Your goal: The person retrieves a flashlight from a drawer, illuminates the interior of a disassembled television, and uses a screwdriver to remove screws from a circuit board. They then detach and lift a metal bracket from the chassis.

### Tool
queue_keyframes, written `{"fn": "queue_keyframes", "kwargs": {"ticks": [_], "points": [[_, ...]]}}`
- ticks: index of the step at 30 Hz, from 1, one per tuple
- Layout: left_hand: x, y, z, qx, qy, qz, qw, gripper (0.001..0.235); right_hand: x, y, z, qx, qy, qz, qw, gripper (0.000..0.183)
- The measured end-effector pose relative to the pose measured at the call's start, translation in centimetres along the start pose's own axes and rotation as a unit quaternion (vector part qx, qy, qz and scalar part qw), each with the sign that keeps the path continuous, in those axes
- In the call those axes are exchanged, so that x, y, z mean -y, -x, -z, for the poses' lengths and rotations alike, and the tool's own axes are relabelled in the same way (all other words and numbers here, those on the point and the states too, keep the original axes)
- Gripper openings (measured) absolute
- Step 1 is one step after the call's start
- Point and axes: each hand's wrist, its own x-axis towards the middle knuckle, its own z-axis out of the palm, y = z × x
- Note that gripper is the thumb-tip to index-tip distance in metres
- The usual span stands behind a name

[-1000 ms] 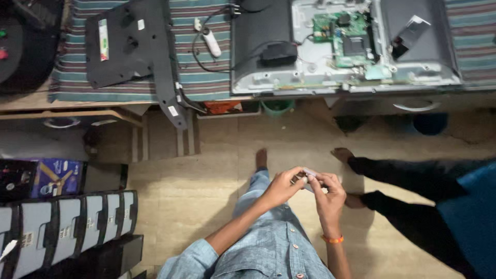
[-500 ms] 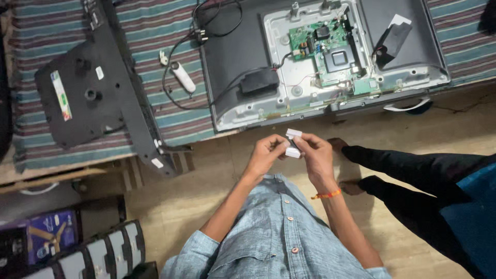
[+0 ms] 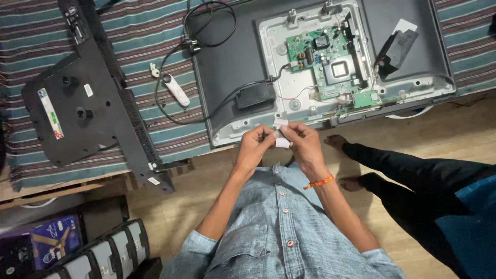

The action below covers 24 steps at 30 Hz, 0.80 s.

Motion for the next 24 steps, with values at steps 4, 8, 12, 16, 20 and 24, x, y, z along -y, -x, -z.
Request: {"fn": "queue_keyframes", "kwargs": {"ticks": [4, 8, 12, 16, 20, 24], "points": [[0.2, -0.4, -1.7, -0.029, 0.01, -0.008, 1.0, 0.016, 1.2, -0.5, 1.1, 0.015, 0.007, -0.035, 0.999, 0.02], [1.2, -1.2, -3.2, -0.077, 0.022, -0.021, 0.997, 0.012, 2.3, -0.9, 2.5, 0.063, 0.081, 0.014, 0.995, 0.023], [3.8, -0.9, -3.2, -0.087, 0.044, -0.01, 0.995, 0.01, 2.0, 0.2, 4.6, 0.113, 0.174, -0.037, 0.978, 0.02], [7.4, -0.3, -2.6, -0.069, -0.045, 0.001, 0.997, 0.008, 0.3, 0.5, 6.3, 0.112, 0.286, 0.005, 0.952, 0.019], [11.2, 0.4, -2.8, -0.054, -0.032, 0.033, 0.997, 0.014, -1.6, 0.4, 9.0, 0.107, 0.303, -0.025, 0.947, 0.023], [13.1, 0.8, -3.3, -0.05, 0.037, 0.039, 0.997, 0.027, -2.8, -0.1, 10.6, 0.09, 0.292, -0.056, 0.951, 0.022]]}}
